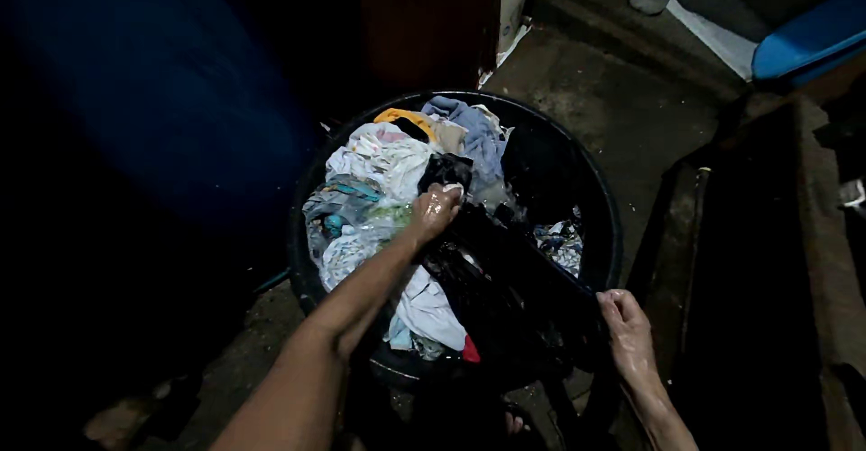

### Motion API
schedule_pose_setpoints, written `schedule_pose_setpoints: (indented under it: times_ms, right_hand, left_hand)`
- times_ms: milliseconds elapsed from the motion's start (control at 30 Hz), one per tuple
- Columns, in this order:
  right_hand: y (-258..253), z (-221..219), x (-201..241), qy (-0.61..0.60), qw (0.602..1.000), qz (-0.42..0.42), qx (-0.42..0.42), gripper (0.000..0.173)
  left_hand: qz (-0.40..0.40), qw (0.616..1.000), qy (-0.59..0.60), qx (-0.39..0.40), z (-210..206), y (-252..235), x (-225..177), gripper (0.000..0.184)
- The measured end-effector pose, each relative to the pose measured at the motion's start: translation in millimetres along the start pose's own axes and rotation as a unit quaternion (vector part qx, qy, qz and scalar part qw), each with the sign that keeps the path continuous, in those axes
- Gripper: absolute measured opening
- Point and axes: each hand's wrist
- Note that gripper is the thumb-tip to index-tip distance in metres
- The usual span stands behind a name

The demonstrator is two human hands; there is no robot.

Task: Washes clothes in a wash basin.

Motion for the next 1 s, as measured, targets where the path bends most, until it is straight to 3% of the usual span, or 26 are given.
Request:
schedule_pose_setpoints:
  times_ms: [100,200,233,333,467,600,700,733,800,900,1000]
  right_hand:
    - [-13,-13,-13,0.012,1.0,-0.02,-0.015,0.015]
    - [-11,-22,-11,0.007,0.999,-0.018,0.035,0.017]
    - [-7,-19,-6,0.009,0.999,0.006,0.043,0.017]
    - [1,1,39,0.012,0.983,0.181,0.028,0.019]
    - [-12,34,118,0.02,0.928,0.369,-0.047,0.023]
    - [-50,42,159,0.065,0.899,0.41,-0.141,0.032]
    - [-91,8,142,0.105,0.904,0.383,-0.159,0.037]
    - [-100,-8,127,0.141,0.921,0.34,-0.126,0.042]
    - [-122,-32,83,0.236,0.944,0.229,0.027,0.056]
    - [-126,-52,15,0.364,0.895,0.063,0.251,0.082]
    - [-100,-52,-24,0.369,0.876,0.06,0.304,0.102]
  left_hand:
    - [-0.076,0.99,0.113,-0.037,-5,42,-67,0.035]
    - [-0.213,0.958,0.179,0.075,-35,108,-128,0.038]
    - [-0.22,0.956,0.168,0.095,-42,114,-125,0.04]
    - [-0.125,0.981,0.086,0.121,-26,75,-72,0.048]
    - [0.002,0.999,0.046,0.024,-10,35,-11,0.041]
    - [0.064,0.977,0.126,-0.159,15,35,18,0.043]
    - [0.14,0.967,0.129,-0.168,29,37,33,0.044]
    - [0.166,0.97,0.119,-0.133,28,39,35,0.044]
    - [0.178,0.977,0.096,-0.065,24,46,24,0.044]
    - [0.111,0.991,0.075,0.011,16,60,-7,0.037]
    - [0.103,0.98,0.127,0.115,8,67,-30,0.041]
Point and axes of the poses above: each hand's wrist, its own y-axis away from the middle knuckle, its own z-axis out of the back of the hand, x = y × z, and after that the axes turned 7 degrees about -y, right-handed
